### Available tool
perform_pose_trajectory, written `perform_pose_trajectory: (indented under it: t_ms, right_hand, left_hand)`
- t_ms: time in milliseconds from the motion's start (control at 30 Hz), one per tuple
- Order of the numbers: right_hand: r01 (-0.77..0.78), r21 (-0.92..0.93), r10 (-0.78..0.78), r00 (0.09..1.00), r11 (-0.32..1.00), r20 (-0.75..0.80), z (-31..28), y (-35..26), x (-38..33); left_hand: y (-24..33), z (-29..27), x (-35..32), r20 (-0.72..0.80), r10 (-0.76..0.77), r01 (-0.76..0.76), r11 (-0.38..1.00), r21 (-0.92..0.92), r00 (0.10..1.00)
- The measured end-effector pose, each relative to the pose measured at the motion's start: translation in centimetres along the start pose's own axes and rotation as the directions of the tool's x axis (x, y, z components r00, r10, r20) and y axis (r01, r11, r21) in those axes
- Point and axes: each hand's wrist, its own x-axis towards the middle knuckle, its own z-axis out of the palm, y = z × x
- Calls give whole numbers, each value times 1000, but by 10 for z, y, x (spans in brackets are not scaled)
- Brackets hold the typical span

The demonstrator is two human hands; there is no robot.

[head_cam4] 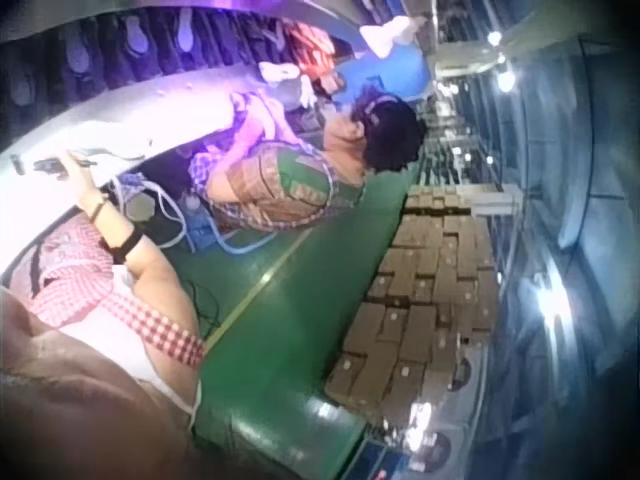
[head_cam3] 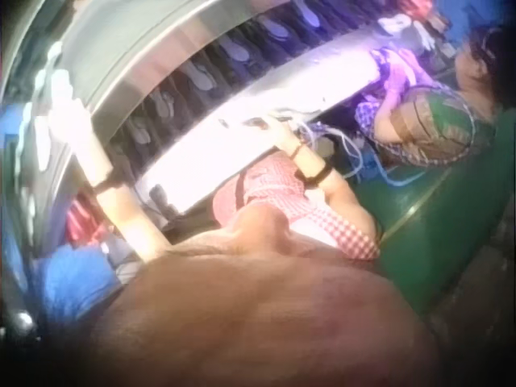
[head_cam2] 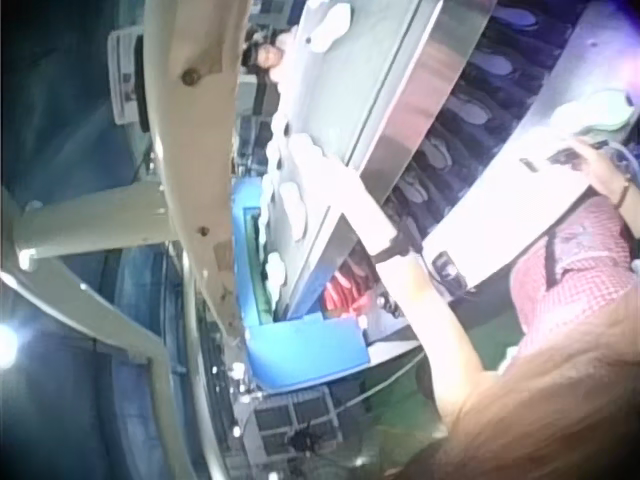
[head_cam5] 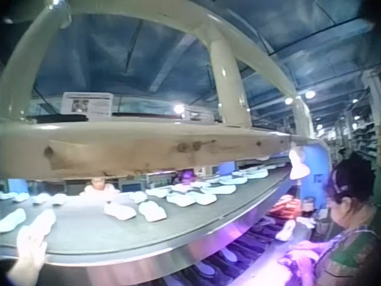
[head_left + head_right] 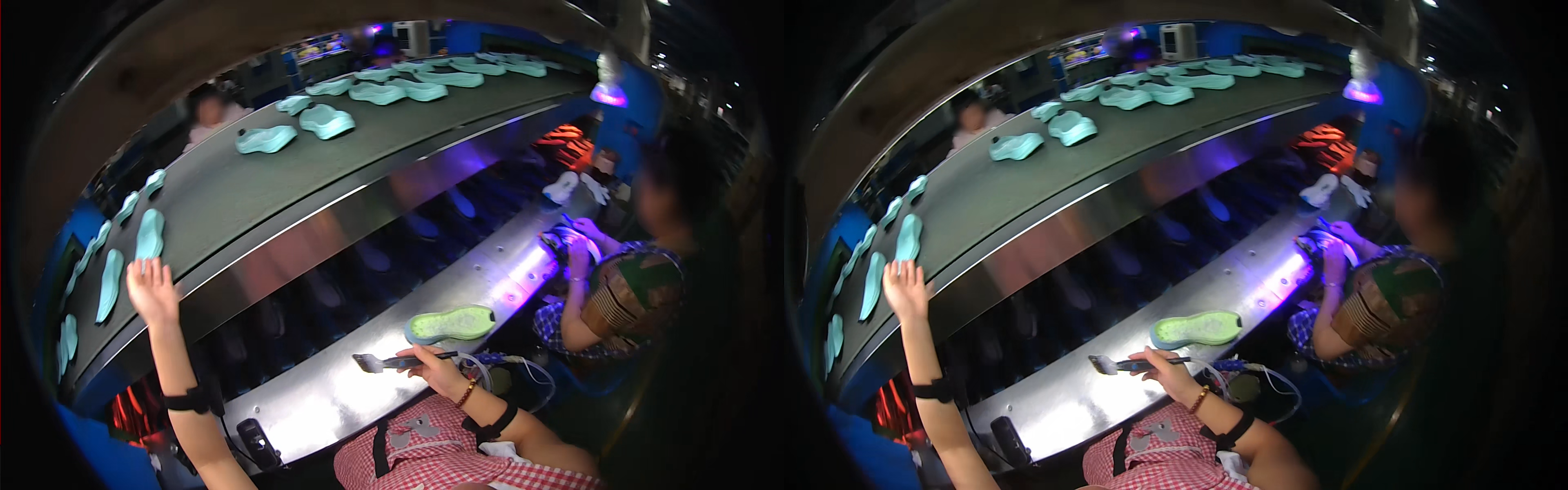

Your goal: Apply glue to the bottom of shoe soles using a brush.

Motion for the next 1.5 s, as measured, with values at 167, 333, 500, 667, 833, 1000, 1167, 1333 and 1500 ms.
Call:
perform_pose_trajectory:
  t_ms: [167, 333, 500, 667, 833, 1000, 1167, 1333, 1500]
  right_hand:
    - [-11, 110, 20, 997, 994, -78, -14, 10, 2]
    - [-27, 149, 50, 987, 988, -152, -37, 18, 10]
    - [-62, 227, 99, 983, 972, -156, -58, 17, 17]
    - [-110, 257, 159, 971, 960, -177, -83, 25, 24]
    - [-153, 264, 206, 961, 952, -186, -98, 35, 23]
    - [-180, 256, 230, 956, 950, -182, -104, 41, 18]
    - [-165, 231, 200, 970, 959, -137, -95, 41, 8]
    - [-158, 183, 177, 980, 970, -88, -77, 25, 8]
    - [-74, 206, 90, 994, 976, -67, -74, 12, 3]
  left_hand:
    - [-1, 44, 1, 234, 223, -310, 830, 464, 946]
    - [-10, 132, -5, 442, 101, -449, 330, 830, 891]
    - [-48, 200, 11, 589, -450, -697, -113, 708, 671]
    - [-103, 249, 35, 538, -460, -707, -448, 547, 707]
    - [-155, 265, 62, 414, -484, -632, -498, 594, 771]
    - [-167, 286, 59, 681, -440, -704, 140, 696, 586]
    - [-160, 303, 2, 495, -589, -713, -212, 668, 639]
    - [-89, 253, -18, 447, -575, -697, -340, 631, 685]
    - [-51, 166, -29, 644, -280, -691, -444, 571, 712]
